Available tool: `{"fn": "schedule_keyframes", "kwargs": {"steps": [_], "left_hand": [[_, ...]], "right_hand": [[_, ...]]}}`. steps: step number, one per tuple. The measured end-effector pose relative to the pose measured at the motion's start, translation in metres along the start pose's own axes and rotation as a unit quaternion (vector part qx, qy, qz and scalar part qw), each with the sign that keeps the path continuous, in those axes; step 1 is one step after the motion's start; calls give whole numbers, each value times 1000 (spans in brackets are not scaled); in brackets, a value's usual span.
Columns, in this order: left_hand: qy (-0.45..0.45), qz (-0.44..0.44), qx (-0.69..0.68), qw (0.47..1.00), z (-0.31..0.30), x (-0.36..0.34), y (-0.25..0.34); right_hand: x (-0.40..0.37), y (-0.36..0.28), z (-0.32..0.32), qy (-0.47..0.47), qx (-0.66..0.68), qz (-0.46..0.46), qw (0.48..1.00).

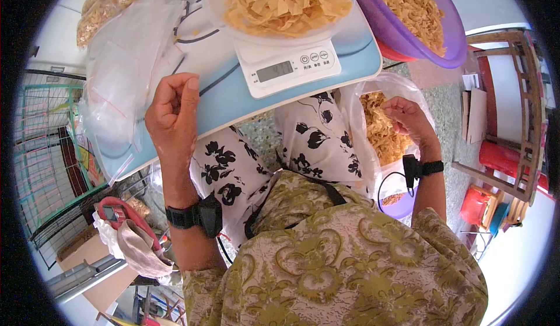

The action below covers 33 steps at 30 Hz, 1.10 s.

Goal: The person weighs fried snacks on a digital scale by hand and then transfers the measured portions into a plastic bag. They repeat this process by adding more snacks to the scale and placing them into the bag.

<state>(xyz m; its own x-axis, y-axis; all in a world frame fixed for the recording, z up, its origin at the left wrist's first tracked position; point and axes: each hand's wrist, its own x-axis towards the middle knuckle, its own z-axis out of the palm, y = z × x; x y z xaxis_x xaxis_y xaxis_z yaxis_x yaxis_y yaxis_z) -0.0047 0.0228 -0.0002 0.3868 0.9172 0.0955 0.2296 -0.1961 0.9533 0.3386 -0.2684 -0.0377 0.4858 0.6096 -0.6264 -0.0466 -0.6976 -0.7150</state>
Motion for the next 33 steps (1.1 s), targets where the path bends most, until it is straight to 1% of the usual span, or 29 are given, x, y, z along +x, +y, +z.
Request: {"fn": "schedule_keyframes", "kwargs": {"steps": [6,8,9,11,12,14,15,17,18,20,21,23,27,29,33], "left_hand": [[8,1,5,1000,1,0,0],[9,-1,8,1000,0,-1,0],[8,-5,5,1000,-1,0,0],[7,-9,3,1000,-1,0,-1],[9,-1,7,1000,1,0,-1],[11,6,11,1000,1,0,-1],[7,9,7,1000,1,0,-3],[2,11,3,1000,0,0,-3],[3,8,8,1000,0,0,-2],[4,4,14,1000,0,0,-2],[1,5,5,1000,0,-1,-2],[-1,5,-3,1000,0,-1,-2],[0,-1,17,1000,-1,0,-1],[1,-1,22,1000,-1,-1,-1],[0,-8,-3,1000,1,-2,1]], "right_hand": [[-4,-6,0,-7,22,0,1000],[-4,-5,0,-7,83,-22,996],[-3,-2,-2,-7,83,-22,996],[1,0,-3,-43,163,-17,986],[0,0,-4,-43,163,-17,986],[-5,-9,0,-63,211,-2,975],[-5,-9,4,-63,211,-2,975],[-4,-9,12,3,209,24,978],[-3,-7,14,3,210,25,977],[1,-3,17,-3,154,34,987],[3,1,17,-3,154,34,987],[5,5,15,-47,108,13,993],[1,2,17,-48,133,6,990],[3,5,14,-29,137,9,990],[2,6,9,-47,162,-2,986]]}}
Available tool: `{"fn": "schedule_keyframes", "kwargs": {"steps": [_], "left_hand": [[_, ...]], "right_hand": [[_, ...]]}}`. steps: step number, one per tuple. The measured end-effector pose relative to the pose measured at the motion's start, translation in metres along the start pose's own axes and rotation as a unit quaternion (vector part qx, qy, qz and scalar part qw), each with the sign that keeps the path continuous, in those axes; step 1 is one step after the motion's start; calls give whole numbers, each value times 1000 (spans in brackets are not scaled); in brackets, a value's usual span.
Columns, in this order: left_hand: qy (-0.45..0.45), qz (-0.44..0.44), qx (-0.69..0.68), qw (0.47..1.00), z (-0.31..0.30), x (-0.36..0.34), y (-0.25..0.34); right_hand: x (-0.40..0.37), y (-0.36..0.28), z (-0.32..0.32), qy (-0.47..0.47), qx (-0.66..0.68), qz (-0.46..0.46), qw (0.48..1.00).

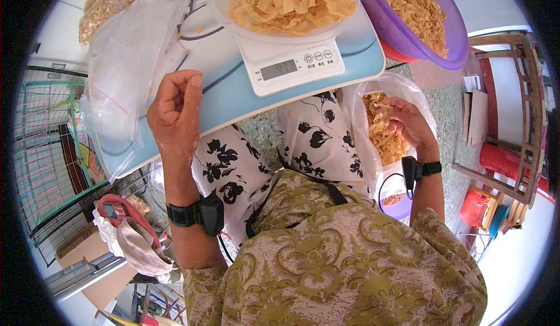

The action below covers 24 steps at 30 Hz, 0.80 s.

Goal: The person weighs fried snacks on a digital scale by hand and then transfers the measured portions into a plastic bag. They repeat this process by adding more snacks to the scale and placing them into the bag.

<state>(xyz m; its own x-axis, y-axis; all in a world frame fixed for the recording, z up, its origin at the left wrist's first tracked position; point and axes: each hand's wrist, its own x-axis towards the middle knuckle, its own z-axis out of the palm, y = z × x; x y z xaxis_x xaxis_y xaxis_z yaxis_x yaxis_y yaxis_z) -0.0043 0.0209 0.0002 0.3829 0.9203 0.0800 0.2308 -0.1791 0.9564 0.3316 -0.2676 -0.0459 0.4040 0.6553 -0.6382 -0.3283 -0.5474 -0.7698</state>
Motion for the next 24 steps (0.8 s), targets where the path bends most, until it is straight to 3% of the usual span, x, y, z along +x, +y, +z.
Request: {"fn": "schedule_keyframes", "kwargs": {"steps": [3,8,9,11,13,15,19,21,24], "left_hand": [[-2,1,-11,1000,0,0,1],[2,-4,11,1000,0,-1,5],[6,3,20,1000,1,-1,6],[18,21,26,999,0,0,9],[15,-13,100,995,-1,-1,10],[11,-5,86,996,-1,-1,10],[3,0,54,999,-2,-2,11],[4,2,39,999,-2,-2,10],[3,-4,43,999,-2,-2,10]], "right_hand": [[-10,-14,1,1,90,8,996],[-31,-51,12,-112,141,-104,978],[-36,-60,18,-115,139,-108,978],[-44,-83,30,-153,124,-202,959],[-57,-117,51,-137,89,-253,953],[-60,-144,58,-134,23,-345,929],[-69,-203,89,-178,22,-407,896],[-60,-225,108,-207,51,-491,845],[-47,-245,134,-223,67,-499,835]]}}
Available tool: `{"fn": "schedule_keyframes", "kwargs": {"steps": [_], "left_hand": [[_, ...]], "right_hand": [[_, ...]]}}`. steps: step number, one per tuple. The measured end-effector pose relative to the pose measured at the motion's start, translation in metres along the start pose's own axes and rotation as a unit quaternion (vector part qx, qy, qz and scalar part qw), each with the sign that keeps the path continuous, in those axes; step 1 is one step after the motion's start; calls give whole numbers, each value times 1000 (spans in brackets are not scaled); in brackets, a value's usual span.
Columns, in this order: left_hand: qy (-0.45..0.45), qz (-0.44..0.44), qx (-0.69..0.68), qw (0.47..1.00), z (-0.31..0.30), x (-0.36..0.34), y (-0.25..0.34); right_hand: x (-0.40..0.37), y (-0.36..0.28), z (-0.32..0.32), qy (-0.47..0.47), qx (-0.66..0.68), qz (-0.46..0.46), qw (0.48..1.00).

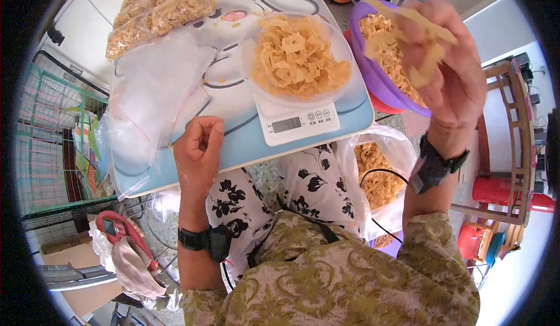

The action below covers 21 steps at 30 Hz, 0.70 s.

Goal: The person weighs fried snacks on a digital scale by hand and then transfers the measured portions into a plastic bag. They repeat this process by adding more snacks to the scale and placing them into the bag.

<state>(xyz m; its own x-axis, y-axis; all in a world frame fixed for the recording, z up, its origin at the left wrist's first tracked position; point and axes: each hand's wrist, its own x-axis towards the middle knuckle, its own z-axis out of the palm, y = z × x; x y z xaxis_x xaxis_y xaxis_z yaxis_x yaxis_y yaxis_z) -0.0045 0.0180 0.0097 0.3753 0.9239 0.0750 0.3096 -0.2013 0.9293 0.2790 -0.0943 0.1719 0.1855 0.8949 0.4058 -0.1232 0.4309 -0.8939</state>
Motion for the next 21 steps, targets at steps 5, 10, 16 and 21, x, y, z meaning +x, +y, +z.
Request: {"fn": "schedule_keyframes", "kwargs": {"steps": [5,10,16,21], "left_hand": [[2,31,-21,999,1,0,-3],[0,29,-21,999,-1,-1,2],[4,25,23,999,-3,0,5],[0,25,44,999,-1,1,4]], "right_hand": [[53,36,-13,-220,169,125,953],[57,60,10,-81,-104,228,965],[52,71,7,-69,-308,196,929],[39,65,24,-3,-414,86,906]]}}
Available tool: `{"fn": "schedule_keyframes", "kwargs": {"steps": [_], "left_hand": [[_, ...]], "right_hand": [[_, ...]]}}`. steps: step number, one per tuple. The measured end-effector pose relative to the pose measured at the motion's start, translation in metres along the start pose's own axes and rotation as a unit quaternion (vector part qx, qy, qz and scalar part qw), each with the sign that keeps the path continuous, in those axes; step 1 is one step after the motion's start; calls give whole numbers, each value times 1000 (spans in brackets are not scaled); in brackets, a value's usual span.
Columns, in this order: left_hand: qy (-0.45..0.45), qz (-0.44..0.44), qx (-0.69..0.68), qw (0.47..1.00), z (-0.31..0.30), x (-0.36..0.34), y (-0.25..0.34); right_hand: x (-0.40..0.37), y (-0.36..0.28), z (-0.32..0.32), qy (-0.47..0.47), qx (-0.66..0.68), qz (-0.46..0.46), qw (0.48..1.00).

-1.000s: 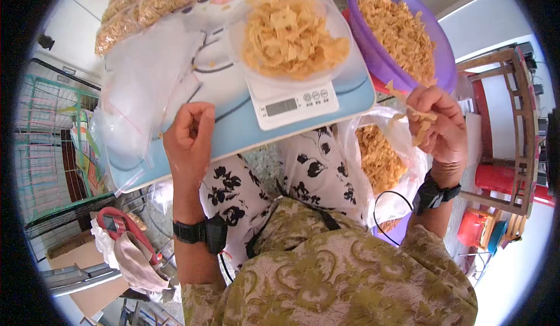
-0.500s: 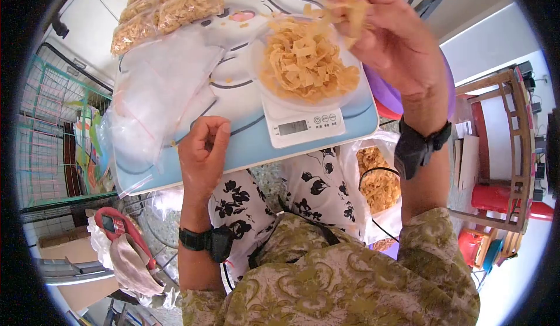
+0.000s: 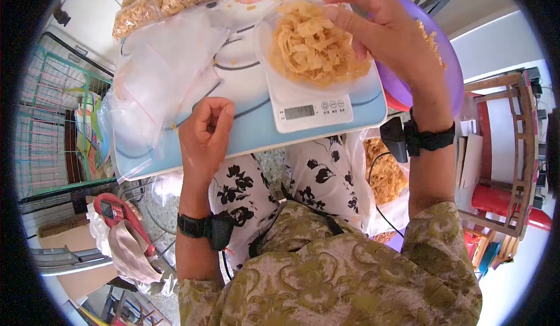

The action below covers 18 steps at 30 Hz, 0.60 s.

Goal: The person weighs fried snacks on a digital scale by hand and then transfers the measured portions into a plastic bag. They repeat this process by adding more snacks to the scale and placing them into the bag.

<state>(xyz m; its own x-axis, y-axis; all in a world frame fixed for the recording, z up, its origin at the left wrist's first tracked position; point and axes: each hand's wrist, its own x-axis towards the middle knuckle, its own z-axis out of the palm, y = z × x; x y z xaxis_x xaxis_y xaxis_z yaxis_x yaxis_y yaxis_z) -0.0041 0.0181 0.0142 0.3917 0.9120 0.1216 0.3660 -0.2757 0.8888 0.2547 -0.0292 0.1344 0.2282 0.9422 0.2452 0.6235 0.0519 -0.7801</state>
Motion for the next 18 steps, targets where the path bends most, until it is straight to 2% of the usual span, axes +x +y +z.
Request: {"fn": "schedule_keyframes", "kwargs": {"steps": [1,3,4,6,7,9,10,12,13,15,18], "left_hand": [[7,3,-7,1000,1,0,0],[13,5,-11,1000,2,0,0],[12,1,-9,1000,2,0,-1],[9,-4,-5,1000,2,1,-3],[8,-3,-7,1000,1,1,-4],[6,-4,-7,1000,2,1,-6],[7,-4,-14,1000,2,1,-6],[9,-6,-20,1000,2,1,-6],[9,-4,-20,1000,2,1,-6],[8,-3,-20,1000,2,0,-5],[5,-1,-22,1000,2,0,-3]], "right_hand": [[-7,-15,-1,-1,3,5,1000],[-19,-41,-5,23,-199,-40,979],[-19,-46,-10,23,-198,-37,979],[-21,-48,-22,-41,8,65,997],[-20,-31,-23,-42,9,68,997],[-13,14,-21,16,133,-73,988],[-18,14,-24,15,135,-71,988],[-29,12,-29,93,201,-5,975],[-31,17,-30,93,202,-4,975],[-39,39,-25,188,199,-69,959],[-51,78,-21,230,194,-10,954]]}}
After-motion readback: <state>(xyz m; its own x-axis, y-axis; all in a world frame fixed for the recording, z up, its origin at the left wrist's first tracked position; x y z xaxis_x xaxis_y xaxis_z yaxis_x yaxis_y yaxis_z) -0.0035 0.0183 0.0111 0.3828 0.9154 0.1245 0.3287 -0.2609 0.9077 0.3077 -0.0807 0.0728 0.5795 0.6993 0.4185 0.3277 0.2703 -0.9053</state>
